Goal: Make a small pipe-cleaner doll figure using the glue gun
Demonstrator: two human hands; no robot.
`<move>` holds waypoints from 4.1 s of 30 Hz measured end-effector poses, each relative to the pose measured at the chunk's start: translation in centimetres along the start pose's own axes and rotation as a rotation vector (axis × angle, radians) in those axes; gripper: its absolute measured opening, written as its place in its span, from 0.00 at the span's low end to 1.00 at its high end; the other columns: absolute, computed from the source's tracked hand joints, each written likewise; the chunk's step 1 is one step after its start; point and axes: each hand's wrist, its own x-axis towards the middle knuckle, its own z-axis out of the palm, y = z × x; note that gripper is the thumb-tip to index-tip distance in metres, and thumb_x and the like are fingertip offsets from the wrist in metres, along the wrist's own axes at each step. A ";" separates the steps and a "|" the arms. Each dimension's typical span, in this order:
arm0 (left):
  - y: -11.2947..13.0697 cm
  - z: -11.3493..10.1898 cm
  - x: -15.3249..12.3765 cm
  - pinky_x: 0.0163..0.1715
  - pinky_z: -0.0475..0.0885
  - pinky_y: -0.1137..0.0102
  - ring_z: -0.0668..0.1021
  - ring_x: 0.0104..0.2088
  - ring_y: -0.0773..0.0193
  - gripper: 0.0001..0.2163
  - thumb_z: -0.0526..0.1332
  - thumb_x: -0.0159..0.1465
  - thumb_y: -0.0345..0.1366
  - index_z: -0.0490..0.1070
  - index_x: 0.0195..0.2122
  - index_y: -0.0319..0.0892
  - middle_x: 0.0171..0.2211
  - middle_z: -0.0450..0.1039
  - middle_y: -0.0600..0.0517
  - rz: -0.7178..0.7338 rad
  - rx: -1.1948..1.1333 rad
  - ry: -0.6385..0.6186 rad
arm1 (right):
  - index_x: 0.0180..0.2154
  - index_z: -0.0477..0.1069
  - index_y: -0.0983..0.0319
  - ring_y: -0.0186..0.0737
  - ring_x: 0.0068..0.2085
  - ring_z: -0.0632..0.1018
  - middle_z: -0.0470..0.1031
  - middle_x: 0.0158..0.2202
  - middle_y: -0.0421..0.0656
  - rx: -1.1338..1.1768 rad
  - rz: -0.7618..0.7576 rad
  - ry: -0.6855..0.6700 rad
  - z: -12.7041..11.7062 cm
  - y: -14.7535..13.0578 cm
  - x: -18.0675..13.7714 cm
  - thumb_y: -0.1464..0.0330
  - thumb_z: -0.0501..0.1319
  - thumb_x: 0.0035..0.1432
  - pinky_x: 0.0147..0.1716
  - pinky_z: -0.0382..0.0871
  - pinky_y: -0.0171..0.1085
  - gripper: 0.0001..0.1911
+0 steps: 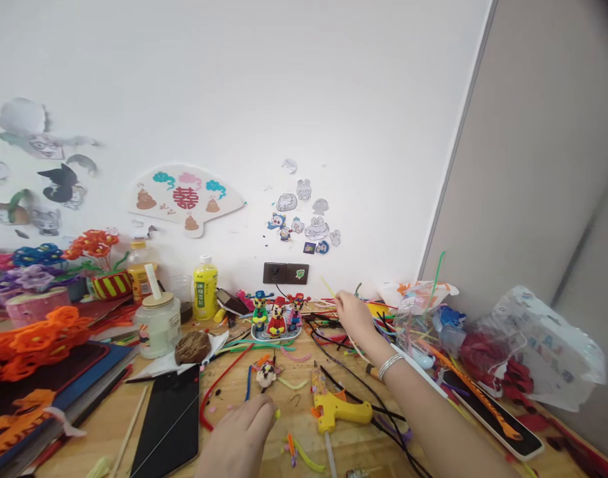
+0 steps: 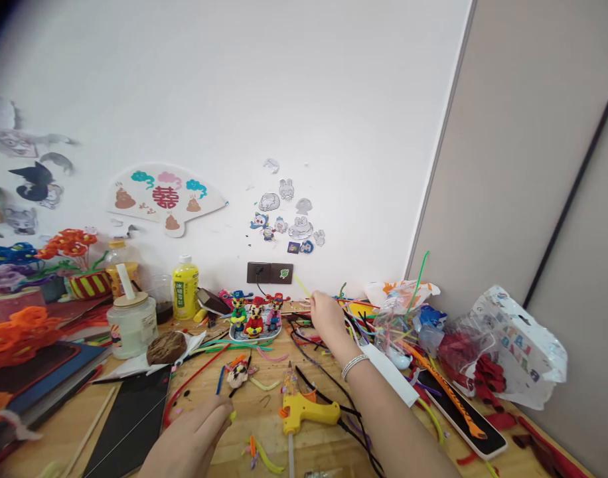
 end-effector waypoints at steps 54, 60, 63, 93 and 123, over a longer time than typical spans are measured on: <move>-0.9 -0.5 2.0 0.12 0.50 0.77 0.57 0.08 0.77 0.24 0.51 0.52 0.55 0.66 0.33 0.37 0.16 0.68 0.57 -0.653 -1.197 -0.061 | 0.24 0.67 0.61 0.36 0.25 0.70 0.68 0.22 0.41 1.707 0.055 -0.018 -0.5 -7.0 -15.4 0.61 0.52 0.57 0.25 0.62 0.35 0.14; -2.0 -1.1 2.2 0.12 0.53 0.77 0.59 0.11 0.75 0.23 0.54 0.52 0.53 0.65 0.40 0.39 0.18 0.63 0.60 -0.688 -1.212 0.118 | 0.21 0.63 0.62 0.30 0.16 0.63 0.61 0.14 0.36 1.516 0.156 -0.253 0.8 -7.2 -16.2 0.57 0.52 0.55 0.18 0.56 0.31 0.18; -1.3 -1.1 1.9 0.14 0.53 0.78 0.60 0.12 0.76 0.20 0.59 0.49 0.51 0.69 0.33 0.38 0.16 0.59 0.61 -0.642 -1.199 0.069 | 0.23 0.63 0.62 0.28 0.14 0.60 0.57 0.12 0.33 1.403 0.134 -0.363 1.3 -7.5 -16.4 0.54 0.50 0.55 0.16 0.53 0.30 0.20; 2.5 0.1 0.4 0.12 0.48 0.77 0.53 0.11 0.77 0.21 0.54 0.50 0.57 0.62 0.22 0.40 0.17 0.56 0.61 -0.471 -1.275 -0.444 | 0.29 0.71 0.65 0.27 0.17 0.62 0.62 0.16 0.36 1.449 0.066 -0.464 1.1 -7.4 -15.3 0.57 0.59 0.49 0.18 0.55 0.28 0.17; 2.5 1.0 -0.2 0.15 0.46 0.76 0.52 0.14 0.73 0.21 0.48 0.53 0.58 0.58 0.23 0.42 0.13 0.48 0.63 -0.400 -1.126 -0.567 | 0.23 0.60 0.61 0.27 0.17 0.64 0.62 0.15 0.32 1.601 0.385 0.068 -0.7 -4.7 -12.9 0.61 0.60 0.50 0.19 0.59 0.28 0.13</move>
